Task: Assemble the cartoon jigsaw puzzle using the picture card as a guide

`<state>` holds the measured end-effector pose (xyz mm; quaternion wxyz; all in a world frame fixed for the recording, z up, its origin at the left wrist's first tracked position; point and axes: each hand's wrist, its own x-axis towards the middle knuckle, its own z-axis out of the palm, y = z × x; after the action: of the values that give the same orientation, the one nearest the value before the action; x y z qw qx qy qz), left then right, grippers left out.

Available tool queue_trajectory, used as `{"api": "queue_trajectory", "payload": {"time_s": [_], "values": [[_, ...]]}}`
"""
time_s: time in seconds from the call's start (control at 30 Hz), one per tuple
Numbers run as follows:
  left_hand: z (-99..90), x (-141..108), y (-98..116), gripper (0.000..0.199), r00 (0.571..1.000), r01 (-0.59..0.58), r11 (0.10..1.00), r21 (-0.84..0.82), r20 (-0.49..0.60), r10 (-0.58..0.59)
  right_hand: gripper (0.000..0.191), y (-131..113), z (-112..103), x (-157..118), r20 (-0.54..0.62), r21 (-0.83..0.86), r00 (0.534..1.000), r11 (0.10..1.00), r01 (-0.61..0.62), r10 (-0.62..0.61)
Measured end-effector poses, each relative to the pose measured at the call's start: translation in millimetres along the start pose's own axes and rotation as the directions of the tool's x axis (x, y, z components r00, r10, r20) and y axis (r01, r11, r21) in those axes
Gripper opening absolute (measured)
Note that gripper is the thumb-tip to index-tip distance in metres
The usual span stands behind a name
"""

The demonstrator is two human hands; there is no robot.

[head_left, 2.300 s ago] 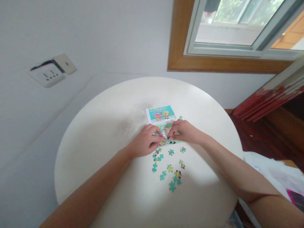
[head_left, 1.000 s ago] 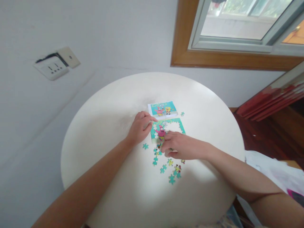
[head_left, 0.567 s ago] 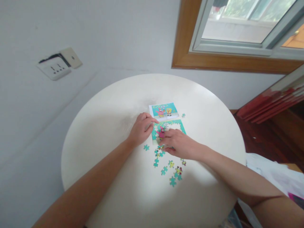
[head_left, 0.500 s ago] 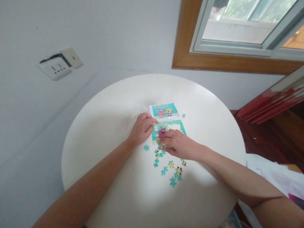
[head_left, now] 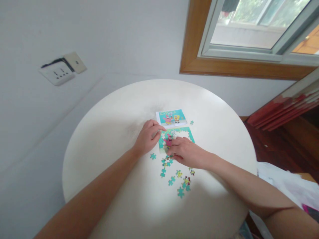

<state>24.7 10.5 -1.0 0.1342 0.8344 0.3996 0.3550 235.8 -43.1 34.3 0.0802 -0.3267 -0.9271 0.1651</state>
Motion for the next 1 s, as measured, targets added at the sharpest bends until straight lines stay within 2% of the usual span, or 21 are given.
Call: {"api": "queue_trajectory", "payload": {"time_s": [0.3, 0.4, 0.47, 0.53, 0.6, 0.67, 0.7, 0.8, 1.0], "values": [[0.5, -0.5, -0.6, 0.024, 1.000, -0.015, 1.000, 0.005, -0.003, 0.015, 0.007, 1.6, -5.0, -2.0, 0.030, 0.074, 0.999, 0.997, 0.026, -0.028], [0.5, -0.4, -1.1, 0.024, 1.000, -0.008, 1.000, 0.005, 0.002, 0.008, 0.008, 10.6, -9.3, -1.8, -0.021, 0.127, 0.998, 0.990, 0.064, -0.062], [0.4, -0.2, -1.2, 0.023, 1.000, -0.013, 1.000, 0.001, 0.001, 0.013, 0.014, 25.4, -14.8, -2.4, -0.115, 0.156, 0.993, 0.987, 0.021, -0.003], [0.2, 0.1, -1.1, 0.023, 1.000, -0.022, 1.000, -0.004, 0.001, 0.022, 0.015, 47.5, -20.2, -4.3, -0.255, 0.136, 0.950, 0.979, -0.149, 0.180], [0.2, 0.3, -1.2, 0.023, 1.000, -0.028, 1.000, -0.008, 0.002, 0.028, 0.019, 73.4, -23.1, -7.6, -0.366, 0.102, 0.857, 0.931, -0.349, 0.362], [0.3, 0.3, -1.7, 0.022, 0.999, -0.032, 0.999, -0.008, 0.002, 0.032, 0.022, 97.4, -22.7, -11.8, -0.418, 0.091, 0.767, 0.863, -0.497, 0.486], [0.5, 0.2, -2.0, 0.022, 0.999, -0.033, 0.999, -0.006, 0.001, 0.033, 0.023, 107.0, -21.3, -13.7, -0.415, 0.103, 0.737, 0.832, -0.545, 0.533], [1.1, -0.3, -3.0, 0.022, 0.999, -0.037, 0.999, -0.005, -0.003, 0.037, 0.029, 123.7, -15.5, -17.4, -0.351, 0.143, 0.727, 0.801, -0.581, 0.590], [1.0, -0.7, -2.2, 0.022, 0.999, -0.035, 0.999, -0.011, -0.001, 0.035, 0.020, 127.1, -9.9, -15.1, -0.329, 0.194, 0.710, 0.781, -0.594, 0.622]]}}
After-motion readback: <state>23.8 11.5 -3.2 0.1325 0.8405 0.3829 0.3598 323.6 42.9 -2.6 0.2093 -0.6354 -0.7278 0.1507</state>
